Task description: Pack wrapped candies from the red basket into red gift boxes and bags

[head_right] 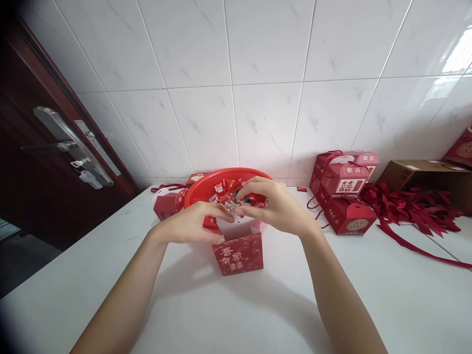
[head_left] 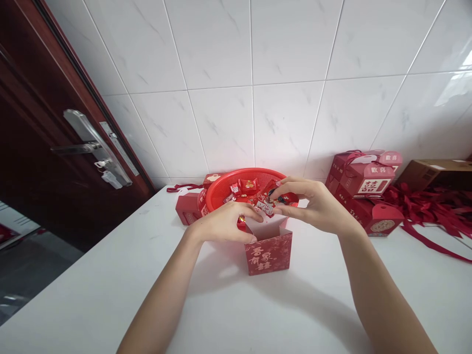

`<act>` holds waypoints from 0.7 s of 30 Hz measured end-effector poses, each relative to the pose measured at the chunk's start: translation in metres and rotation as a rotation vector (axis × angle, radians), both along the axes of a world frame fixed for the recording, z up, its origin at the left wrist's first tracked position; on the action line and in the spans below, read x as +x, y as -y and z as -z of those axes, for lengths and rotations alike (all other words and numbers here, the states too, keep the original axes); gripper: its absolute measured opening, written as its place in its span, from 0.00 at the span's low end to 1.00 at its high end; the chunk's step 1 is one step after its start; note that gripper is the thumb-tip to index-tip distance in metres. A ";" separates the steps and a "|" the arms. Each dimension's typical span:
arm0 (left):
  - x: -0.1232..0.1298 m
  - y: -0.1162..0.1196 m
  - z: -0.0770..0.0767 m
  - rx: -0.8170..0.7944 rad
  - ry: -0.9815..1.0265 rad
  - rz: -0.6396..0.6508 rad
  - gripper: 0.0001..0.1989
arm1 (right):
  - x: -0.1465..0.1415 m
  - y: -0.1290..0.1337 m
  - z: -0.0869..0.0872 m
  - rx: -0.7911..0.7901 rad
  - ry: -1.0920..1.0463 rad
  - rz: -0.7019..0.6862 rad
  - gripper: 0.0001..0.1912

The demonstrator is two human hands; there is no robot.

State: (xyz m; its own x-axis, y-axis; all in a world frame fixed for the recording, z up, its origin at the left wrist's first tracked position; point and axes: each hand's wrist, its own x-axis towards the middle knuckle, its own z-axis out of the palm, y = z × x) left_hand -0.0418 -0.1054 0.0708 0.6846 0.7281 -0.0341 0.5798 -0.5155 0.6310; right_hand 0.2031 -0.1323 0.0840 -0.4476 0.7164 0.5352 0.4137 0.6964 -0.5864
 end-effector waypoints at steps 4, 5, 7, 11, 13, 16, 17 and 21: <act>0.000 0.001 -0.001 0.009 -0.003 0.004 0.21 | 0.004 0.001 -0.001 0.001 -0.082 0.022 0.06; 0.000 0.002 -0.001 0.019 -0.002 0.004 0.21 | 0.006 0.000 -0.001 -0.003 -0.123 0.022 0.06; 0.001 0.003 -0.001 0.050 0.001 0.006 0.21 | 0.010 0.000 -0.001 -0.008 -0.204 0.008 0.09; 0.003 0.005 0.000 0.058 0.010 0.021 0.21 | 0.016 0.002 -0.002 -0.046 -0.263 -0.020 0.23; 0.004 0.008 0.000 0.040 -0.012 0.013 0.21 | 0.019 0.005 -0.004 -0.059 -0.254 -0.013 0.28; 0.009 0.015 -0.005 0.073 -0.045 0.028 0.23 | 0.024 0.011 -0.008 -0.079 -0.191 -0.045 0.24; 0.011 0.019 -0.007 0.095 -0.056 0.060 0.21 | 0.026 0.013 -0.009 -0.092 -0.165 -0.066 0.21; 0.019 0.038 -0.013 0.221 -0.165 0.201 0.12 | 0.032 0.020 -0.012 -0.135 -0.138 -0.115 0.14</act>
State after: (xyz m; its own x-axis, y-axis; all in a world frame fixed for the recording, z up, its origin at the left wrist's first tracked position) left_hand -0.0227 -0.1430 0.0838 0.8132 0.5818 -0.0133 0.5382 -0.7432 0.3975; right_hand 0.2350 -0.1526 0.0957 -0.4600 0.7341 0.4995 0.2452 0.6457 -0.7231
